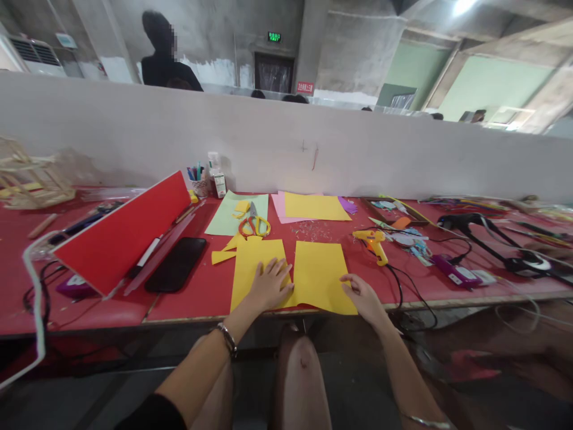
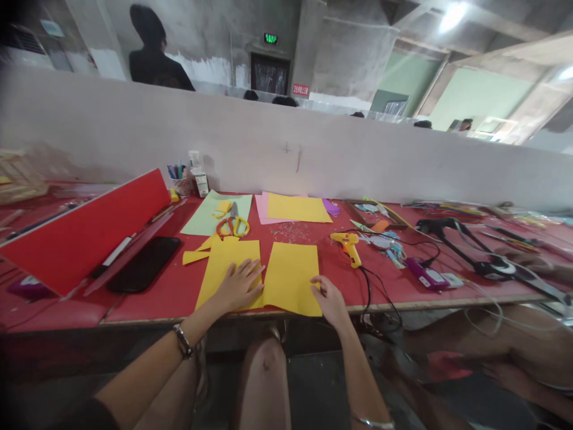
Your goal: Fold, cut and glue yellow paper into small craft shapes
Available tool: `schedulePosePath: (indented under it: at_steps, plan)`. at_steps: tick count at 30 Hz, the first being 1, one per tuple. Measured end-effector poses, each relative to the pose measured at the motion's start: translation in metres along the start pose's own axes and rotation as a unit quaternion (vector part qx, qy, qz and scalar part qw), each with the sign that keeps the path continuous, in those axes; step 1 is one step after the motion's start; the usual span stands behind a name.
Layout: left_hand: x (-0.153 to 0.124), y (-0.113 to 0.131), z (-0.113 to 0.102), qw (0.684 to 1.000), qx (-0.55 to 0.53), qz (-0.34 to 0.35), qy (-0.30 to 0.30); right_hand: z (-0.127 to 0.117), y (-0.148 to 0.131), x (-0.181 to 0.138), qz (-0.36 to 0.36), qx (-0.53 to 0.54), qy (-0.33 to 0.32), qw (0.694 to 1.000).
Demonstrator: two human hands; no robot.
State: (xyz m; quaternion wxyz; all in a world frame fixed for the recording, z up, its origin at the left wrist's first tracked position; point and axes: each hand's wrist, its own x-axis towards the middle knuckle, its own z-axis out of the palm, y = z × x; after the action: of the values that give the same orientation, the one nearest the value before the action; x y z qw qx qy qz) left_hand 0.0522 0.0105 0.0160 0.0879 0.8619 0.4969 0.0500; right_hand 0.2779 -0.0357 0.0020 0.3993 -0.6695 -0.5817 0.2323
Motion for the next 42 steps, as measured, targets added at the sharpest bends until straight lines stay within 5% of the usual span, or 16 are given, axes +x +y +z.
schedulePosePath:
  at_steps: [10, 19, 24, 30, 38, 42]
  plan:
    - [-0.001, -0.002, 0.002, 1.0, -0.017, -0.002, -0.009, -0.014, -0.001, -0.014, -0.028, -0.054, -0.044, 0.997]
    - [0.0, -0.004, 0.004, 1.0, -0.016, 0.008, -0.003, -0.023, -0.007, -0.001, -0.054, -0.073, 0.009, 0.996]
    - [-0.001, -0.004, 0.005, 1.0, -0.024, 0.015, 0.003, -0.002, -0.023, 0.036, -0.107, 0.011, 0.065, 0.992]
    - [-0.002, -0.004, 0.005, 0.999, -0.045, 0.016, 0.009, 0.033, -0.052, 0.102, -0.072, 0.134, 0.128, 0.98]
    - [-0.001, -0.006, 0.007, 0.997, -0.074, 0.019, 0.013, 0.043, -0.094, 0.172, -0.161, 0.187, 0.19, 0.95]
    - [-0.001, -0.006, 0.006, 0.997, -0.078, 0.018, 0.007, 0.065, -0.084, 0.185, -0.075, 0.199, 0.18, 0.96]
